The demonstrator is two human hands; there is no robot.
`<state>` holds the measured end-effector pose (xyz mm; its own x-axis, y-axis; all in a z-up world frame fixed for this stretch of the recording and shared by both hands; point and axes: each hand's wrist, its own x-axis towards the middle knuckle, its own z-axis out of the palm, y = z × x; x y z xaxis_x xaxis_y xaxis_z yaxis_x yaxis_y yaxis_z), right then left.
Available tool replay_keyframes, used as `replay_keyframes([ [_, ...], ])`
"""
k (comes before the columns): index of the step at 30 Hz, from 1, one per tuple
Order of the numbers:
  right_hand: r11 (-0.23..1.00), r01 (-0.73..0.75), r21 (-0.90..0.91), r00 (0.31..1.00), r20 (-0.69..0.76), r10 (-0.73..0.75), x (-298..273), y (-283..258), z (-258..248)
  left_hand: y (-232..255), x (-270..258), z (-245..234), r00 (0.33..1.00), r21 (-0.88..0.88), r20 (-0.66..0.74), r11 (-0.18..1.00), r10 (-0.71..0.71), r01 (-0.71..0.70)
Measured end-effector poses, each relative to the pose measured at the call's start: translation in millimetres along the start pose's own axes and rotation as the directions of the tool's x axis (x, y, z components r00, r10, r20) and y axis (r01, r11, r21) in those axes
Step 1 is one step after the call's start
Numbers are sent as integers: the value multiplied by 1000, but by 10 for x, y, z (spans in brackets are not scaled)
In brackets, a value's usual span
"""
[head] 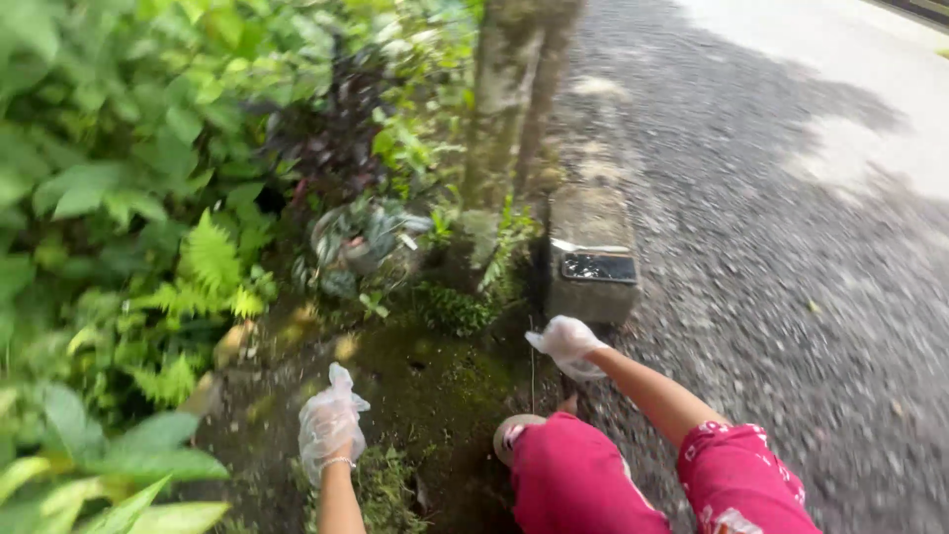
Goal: Removing weeds, moss, and debris from around potted plants and the ground area in a garden.
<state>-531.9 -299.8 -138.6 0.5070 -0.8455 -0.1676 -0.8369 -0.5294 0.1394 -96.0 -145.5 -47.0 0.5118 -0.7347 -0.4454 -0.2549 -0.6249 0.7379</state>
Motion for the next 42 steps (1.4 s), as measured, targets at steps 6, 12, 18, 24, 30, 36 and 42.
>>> replay_keyframes([
  [6, 846, 462, -266, 875, 294, -385, 1306, 689, 1712, -744, 1216, 645, 994, -433, -73, 895, 85, -108],
  [12, 787, -127, 604, 982, -34, 185, 1559, 174, 996, -963, 1939, 1529, 759, 669, -106, 611, 642, -423],
  [18, 765, 237, 599, 877, -471, 96, 2032, 353, 1383, -411, 2158, 2451, 933, 344, -252, 925, 257, -162],
  [24, 359, -168, 918, 941, 40, 337, 2366, 405, 1687, -330, 2155, 3251, 929, 166, -353, 985, 114, -57],
  [30, 337, 454, 825, 829, -530, 179, 2681, 781, 3251, -478, 2134, 3888, 735, 189, -560, 922, 383, -337],
  [36, -704, 212, 678, 976, -114, 185, 2299, 541, 2656, -232, 2108, 4115, 935, -675, -338, 666, 104, -318],
  [42, 730, 126, 672, 947, -300, 113, 1659, 427, 1984, -474, 2275, 4648, 989, -926, -147, 354, -16, -132],
])
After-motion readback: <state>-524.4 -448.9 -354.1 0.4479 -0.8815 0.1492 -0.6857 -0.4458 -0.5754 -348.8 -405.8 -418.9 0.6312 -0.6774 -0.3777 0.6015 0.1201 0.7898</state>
